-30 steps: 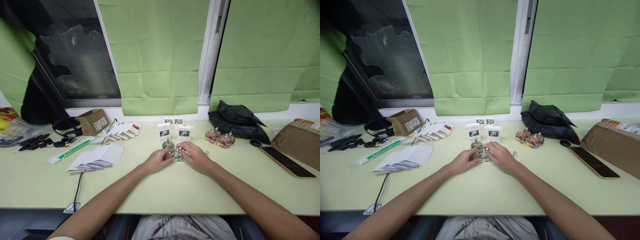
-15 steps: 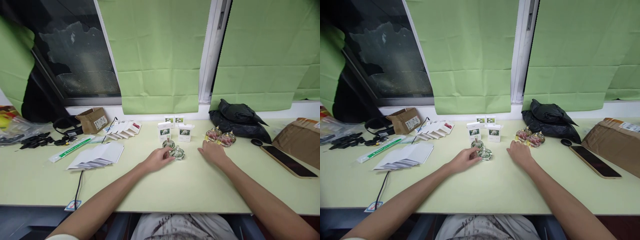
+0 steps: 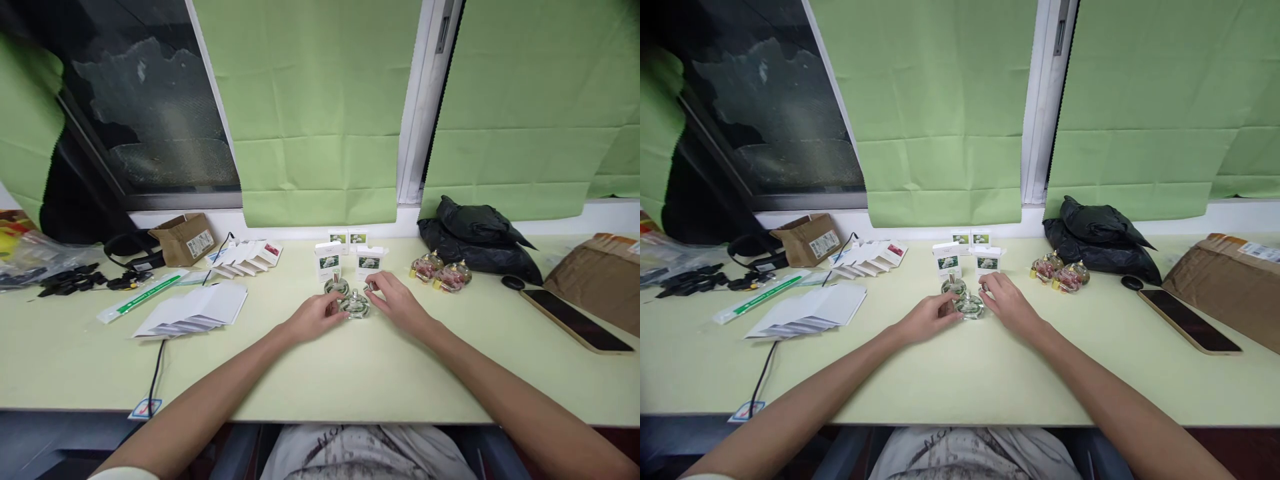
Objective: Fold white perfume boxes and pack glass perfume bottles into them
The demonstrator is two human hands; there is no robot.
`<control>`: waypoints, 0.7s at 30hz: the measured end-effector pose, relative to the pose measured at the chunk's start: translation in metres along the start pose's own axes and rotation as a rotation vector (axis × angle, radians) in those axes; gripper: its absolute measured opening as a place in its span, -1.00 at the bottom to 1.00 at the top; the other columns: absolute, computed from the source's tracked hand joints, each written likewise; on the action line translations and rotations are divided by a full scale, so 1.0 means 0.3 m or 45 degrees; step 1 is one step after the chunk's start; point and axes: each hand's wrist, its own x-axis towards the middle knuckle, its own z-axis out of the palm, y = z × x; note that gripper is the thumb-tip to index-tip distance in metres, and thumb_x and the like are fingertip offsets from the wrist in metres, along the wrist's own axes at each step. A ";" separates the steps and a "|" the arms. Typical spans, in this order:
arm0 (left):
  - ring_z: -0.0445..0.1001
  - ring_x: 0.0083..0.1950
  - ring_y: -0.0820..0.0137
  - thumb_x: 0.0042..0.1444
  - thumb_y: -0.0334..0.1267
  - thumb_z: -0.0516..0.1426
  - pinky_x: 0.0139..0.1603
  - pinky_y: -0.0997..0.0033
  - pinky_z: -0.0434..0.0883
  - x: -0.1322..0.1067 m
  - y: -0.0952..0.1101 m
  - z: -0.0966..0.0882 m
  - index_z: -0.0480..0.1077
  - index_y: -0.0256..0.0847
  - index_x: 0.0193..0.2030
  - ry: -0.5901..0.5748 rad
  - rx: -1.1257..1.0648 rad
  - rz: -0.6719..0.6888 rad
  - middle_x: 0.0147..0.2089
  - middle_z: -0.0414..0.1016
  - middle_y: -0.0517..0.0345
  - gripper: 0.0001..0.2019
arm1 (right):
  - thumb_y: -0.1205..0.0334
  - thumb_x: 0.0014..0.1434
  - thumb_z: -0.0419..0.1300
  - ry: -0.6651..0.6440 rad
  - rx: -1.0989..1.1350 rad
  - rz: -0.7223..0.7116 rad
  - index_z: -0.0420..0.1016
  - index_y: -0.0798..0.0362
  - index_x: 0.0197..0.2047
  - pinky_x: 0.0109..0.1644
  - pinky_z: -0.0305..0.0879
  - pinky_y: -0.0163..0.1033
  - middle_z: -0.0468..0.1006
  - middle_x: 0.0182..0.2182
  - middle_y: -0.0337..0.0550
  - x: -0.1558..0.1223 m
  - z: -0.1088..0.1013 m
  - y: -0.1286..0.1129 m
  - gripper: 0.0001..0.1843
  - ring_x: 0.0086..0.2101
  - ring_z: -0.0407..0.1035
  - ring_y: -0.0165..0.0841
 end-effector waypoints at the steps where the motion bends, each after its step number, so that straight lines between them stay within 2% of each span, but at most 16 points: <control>1: 0.34 -0.38 0.41 0.32 0.07 0.16 -0.34 0.44 0.21 0.000 0.001 -0.001 0.46 -0.16 0.09 -0.004 -0.003 -0.003 -0.37 0.43 0.26 -0.61 | 0.25 0.47 0.08 0.055 0.051 -0.001 0.36 -0.05 0.13 0.06 0.46 -0.01 0.54 -0.04 -0.03 0.000 0.001 -0.009 -0.79 -0.04 0.48 -0.16; 4: 0.33 -0.38 0.41 0.32 0.06 0.16 -0.35 0.45 0.20 0.001 0.002 -0.003 0.45 -0.16 0.10 -0.010 -0.007 0.001 -0.37 0.42 0.26 -0.61 | 0.17 0.48 0.10 0.210 0.167 0.000 0.37 -0.09 0.20 0.09 0.48 0.00 0.57 0.02 -0.04 -0.002 0.009 -0.033 -0.73 -0.05 0.52 -0.19; 8: 0.31 -0.40 0.42 0.33 0.06 0.15 -0.36 0.45 0.18 0.002 0.006 -0.004 0.45 -0.17 0.09 -0.019 -0.002 0.015 -0.40 0.37 0.29 -0.62 | 0.19 0.49 0.10 0.265 0.258 -0.081 0.42 -0.13 0.22 0.14 0.50 -0.01 0.60 0.03 -0.07 0.000 0.026 -0.063 -0.71 0.02 0.53 -0.19; 10: 0.29 -0.41 0.43 0.33 0.06 0.15 -0.38 0.45 0.16 0.003 0.011 -0.003 0.45 -0.17 0.09 -0.025 -0.001 0.014 -0.42 0.35 0.30 -0.62 | 0.20 0.50 0.07 0.253 0.301 -0.090 0.41 -0.15 0.24 0.17 0.49 -0.02 0.59 0.07 -0.08 0.000 0.037 -0.075 -0.69 0.06 0.52 -0.20; 14: 0.27 -0.43 0.43 0.33 0.05 0.14 -0.39 0.45 0.14 0.003 0.021 -0.004 0.44 -0.15 0.11 -0.022 -0.004 0.021 -0.43 0.34 0.30 -0.62 | 0.13 0.51 0.06 0.187 0.365 0.013 0.35 -0.15 0.27 0.10 0.54 -0.07 0.56 0.11 -0.09 -0.003 0.060 -0.079 -0.68 0.01 0.55 -0.24; 21: 0.28 -0.42 0.42 0.33 0.08 0.14 -0.39 0.45 0.16 0.000 0.026 -0.008 0.46 -0.15 0.08 -0.013 -0.009 0.025 -0.42 0.35 0.29 -0.62 | 0.09 0.46 0.12 0.026 0.362 0.052 0.35 -0.12 0.22 0.08 0.54 -0.05 0.59 0.00 -0.09 -0.012 0.066 -0.057 -0.69 0.00 0.55 -0.20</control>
